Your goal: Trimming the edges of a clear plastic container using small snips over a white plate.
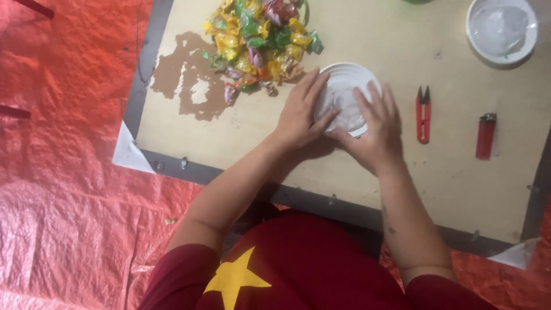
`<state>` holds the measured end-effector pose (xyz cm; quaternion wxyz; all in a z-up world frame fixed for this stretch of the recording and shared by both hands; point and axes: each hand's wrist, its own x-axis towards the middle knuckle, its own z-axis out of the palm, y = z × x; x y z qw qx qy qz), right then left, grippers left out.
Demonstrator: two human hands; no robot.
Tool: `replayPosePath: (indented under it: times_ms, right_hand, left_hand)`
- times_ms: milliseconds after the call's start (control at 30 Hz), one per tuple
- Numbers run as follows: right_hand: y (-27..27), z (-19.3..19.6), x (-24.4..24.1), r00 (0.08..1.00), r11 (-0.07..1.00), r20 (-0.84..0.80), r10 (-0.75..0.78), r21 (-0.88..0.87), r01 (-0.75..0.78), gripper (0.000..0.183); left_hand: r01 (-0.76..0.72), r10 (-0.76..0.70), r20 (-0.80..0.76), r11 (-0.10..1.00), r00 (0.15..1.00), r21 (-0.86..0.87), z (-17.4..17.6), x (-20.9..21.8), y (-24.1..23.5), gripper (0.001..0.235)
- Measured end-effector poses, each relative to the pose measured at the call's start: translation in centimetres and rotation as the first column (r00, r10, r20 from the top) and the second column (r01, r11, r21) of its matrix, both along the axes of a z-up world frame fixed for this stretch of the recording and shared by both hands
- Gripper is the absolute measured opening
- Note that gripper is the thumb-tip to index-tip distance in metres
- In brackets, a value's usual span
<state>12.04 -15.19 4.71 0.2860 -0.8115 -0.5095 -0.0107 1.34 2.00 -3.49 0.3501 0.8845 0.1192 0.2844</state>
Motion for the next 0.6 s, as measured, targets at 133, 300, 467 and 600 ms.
replayPosePath:
  times_ms: [133, 300, 467, 600]
  right_hand:
    - [-0.5, -1.7, 0.9, 0.999, 0.995, -0.028, -0.044, -0.088, 0.041, 0.083]
    - [-0.8, -2.6, 1.6, 0.995, 0.991, -0.004, -0.1, -0.089, 0.1, 0.084]
    - [-1.3, -2.4, 1.5, 0.997, 0.994, -0.001, -0.082, -0.078, 0.082, 0.091]
    - [-1.8, -0.4, 0.7, 0.996, 0.989, -0.04, -0.074, -0.128, 0.068, 0.107]
  left_hand:
    - [0.026, -0.023, -0.057, 0.999, 0.998, 0.047, -0.6, 0.1, 0.1, 0.069]
    - [0.024, -0.023, -0.019, 0.998, 1.0, 0.059, 0.7, -0.5, 0.0, 0.048]
    - [-0.203, 0.183, 0.108, 0.956, 0.977, 0.21, -2.8, 0.1, 3.1, 0.035]
    - [-0.403, 0.342, -0.477, 0.915, 0.81, -0.027, 12.8, -1.1, -0.2, 0.058]
